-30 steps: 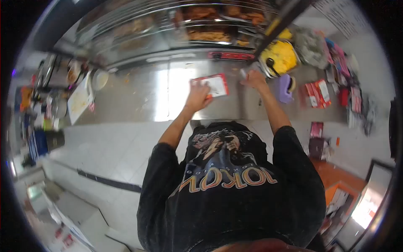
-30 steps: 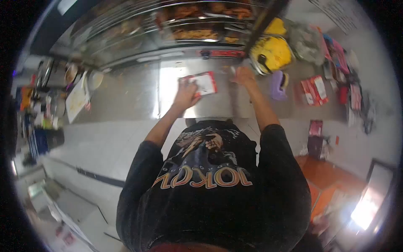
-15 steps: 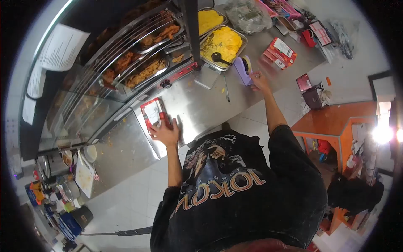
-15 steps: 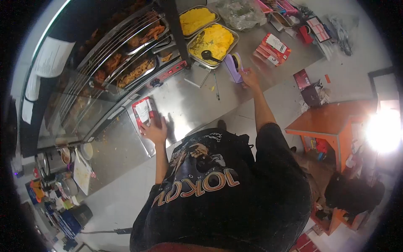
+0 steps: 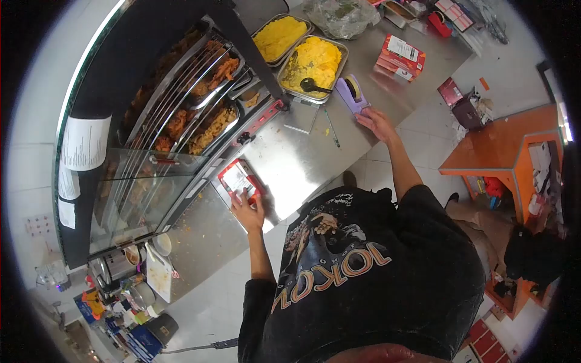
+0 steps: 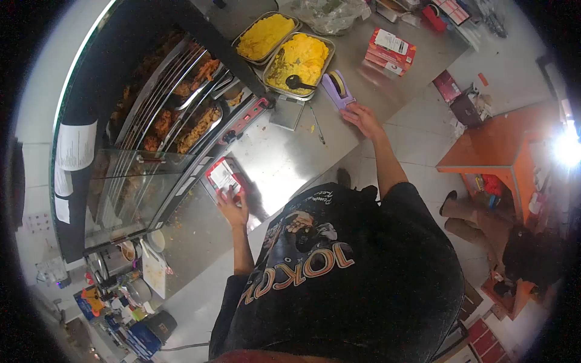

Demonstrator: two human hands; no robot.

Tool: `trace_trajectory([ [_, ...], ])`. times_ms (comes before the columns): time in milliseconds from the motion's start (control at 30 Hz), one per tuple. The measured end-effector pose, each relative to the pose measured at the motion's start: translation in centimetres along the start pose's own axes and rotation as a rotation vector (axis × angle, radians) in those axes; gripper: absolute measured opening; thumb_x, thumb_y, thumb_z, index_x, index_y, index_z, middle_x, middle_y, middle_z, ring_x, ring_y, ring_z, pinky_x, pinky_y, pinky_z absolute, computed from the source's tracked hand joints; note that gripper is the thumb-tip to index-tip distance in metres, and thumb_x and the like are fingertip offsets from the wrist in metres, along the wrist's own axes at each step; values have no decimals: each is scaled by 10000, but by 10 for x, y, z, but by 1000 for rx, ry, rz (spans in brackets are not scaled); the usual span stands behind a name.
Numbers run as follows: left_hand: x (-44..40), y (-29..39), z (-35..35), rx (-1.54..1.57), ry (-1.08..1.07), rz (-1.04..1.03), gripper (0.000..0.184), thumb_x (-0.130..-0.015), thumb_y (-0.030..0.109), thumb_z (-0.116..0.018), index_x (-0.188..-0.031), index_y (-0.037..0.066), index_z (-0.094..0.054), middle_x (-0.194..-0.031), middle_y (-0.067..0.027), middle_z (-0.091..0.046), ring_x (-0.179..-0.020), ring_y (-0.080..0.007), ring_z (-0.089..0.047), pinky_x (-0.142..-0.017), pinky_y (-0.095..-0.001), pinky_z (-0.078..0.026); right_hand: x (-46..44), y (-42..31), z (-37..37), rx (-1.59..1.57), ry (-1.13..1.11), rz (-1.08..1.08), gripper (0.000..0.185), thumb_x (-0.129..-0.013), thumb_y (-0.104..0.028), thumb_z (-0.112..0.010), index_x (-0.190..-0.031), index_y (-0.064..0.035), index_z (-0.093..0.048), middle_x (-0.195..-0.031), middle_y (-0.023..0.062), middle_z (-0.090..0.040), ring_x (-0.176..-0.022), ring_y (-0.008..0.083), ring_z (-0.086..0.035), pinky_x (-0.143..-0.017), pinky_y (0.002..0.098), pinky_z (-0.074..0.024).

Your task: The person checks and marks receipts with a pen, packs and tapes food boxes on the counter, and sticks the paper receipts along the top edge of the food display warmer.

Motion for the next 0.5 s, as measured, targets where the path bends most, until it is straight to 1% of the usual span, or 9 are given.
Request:
trace_trajectory([
  [33, 0, 8, -4, 28, -27, -29, 581, -908, 397, -670, -1367, 51, -583, -1397, -298, -491, -1247, -469, -472, -1047, -551, -372, 1, 8, 4, -26, -19, 17, 379, -1000, -196, -627, -1210, 104, -534, -1229, 176, -601, -1175, 330, -632, -1007, 437, -545],
  [133, 3, 30, -19, 125, -114, -63, 617, -906, 398, -674, -1391, 34, -558, -1459, -331, -445, -1285, -488, -469, -1062, -560, -362, -8, 25, 16, 24, -11, 52, 297, -1029, -198, -597, -1155, 70, -567, -1136, 167, -634, -1160, 350, -646, -992, 419, -565],
  [167, 6, 39, -28, 172, -146, -38, 634, -903, 404, -676, -1397, 27, -549, -1464, -340, -439, -1294, -493, -470, -1067, -564, -357, -13, 25, 22, 171, 2, 123, 292, -1027, -199, -600, -1135, 72, -580, -1157, 174, -631, -1123, 341, -664, -969, 411, -576],
  [233, 4, 64, -33, 294, -138, 13, 654, -895, 419, -680, -1393, 15, -550, -1426, -359, -464, -1277, -496, -482, -1073, -567, -346, -32, 29, 43, 471, -14, 259, 286, -1024, -200, -608, -1095, 77, -605, -1198, 187, -626, -1051, 324, -699, -924, 394, -596],
  [300, -4, 88, -29, 275, -105, -19, 629, -890, 431, -672, -1357, 18, -582, -1386, -337, -515, -1228, -499, -508, -1090, -563, -327, -37, 26, 63, 869, 52, 508, 296, -1014, -216, -627, -1011, 80, -637, -1145, 188, -654, -913, 273, -731, -808, 375, -623],
  [367, -13, 94, -31, 191, -132, -53, 570, -883, 425, -669, -1290, 28, -627, -1337, -251, -596, -1244, -467, -504, -1108, -582, -301, -9, -2, 36, 919, 238, 402, 304, -987, -231, -668, -953, 70, -664, -1028, 162, -696, -809, 227, -721, -709, 343, -602],
  [433, -21, 100, -17, 61, -137, -43, 509, -887, 418, -659, -1231, 42, -655, -1297, -156, -649, -1295, -419, -485, -1118, -605, -274, 11, -12, 40, 1073, 524, 701, 260, -961, -220, -698, -955, 40, -702, -934, 131, -717, -789, 179, -699, -706, 314, -565],
  [467, -23, 97, -16, 78, -83, -156, 457, -897, 382, -650, -1210, 49, -662, -1268, -124, -667, -1329, -385, -459, -1113, -629, -264, 28, -14, 26, 1086, 521, 664, 243, -952, -209, -704, -975, 32, -715, -941, 125, -724, -788, 161, -692, -704, 304, -550],
  [500, -23, 91, -24, 123, -95, -180, 410, -904, 324, -646, -1201, 42, -660, -1279, -135, -658, -1325, -395, -452, -1124, -616, -266, 46, -9, 3, 1104, 520, 622, 229, -943, -198, -711, -995, 24, -727, -948, 119, -730, -788, 143, -685, -701, 293, -535],
])
Point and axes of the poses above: each hand's wrist, its own x-axis away from the middle knuckle, its own z-axis out of the back of the hand, y = z × x, the point moved 6 cm from there along -x, towards the middle knuckle
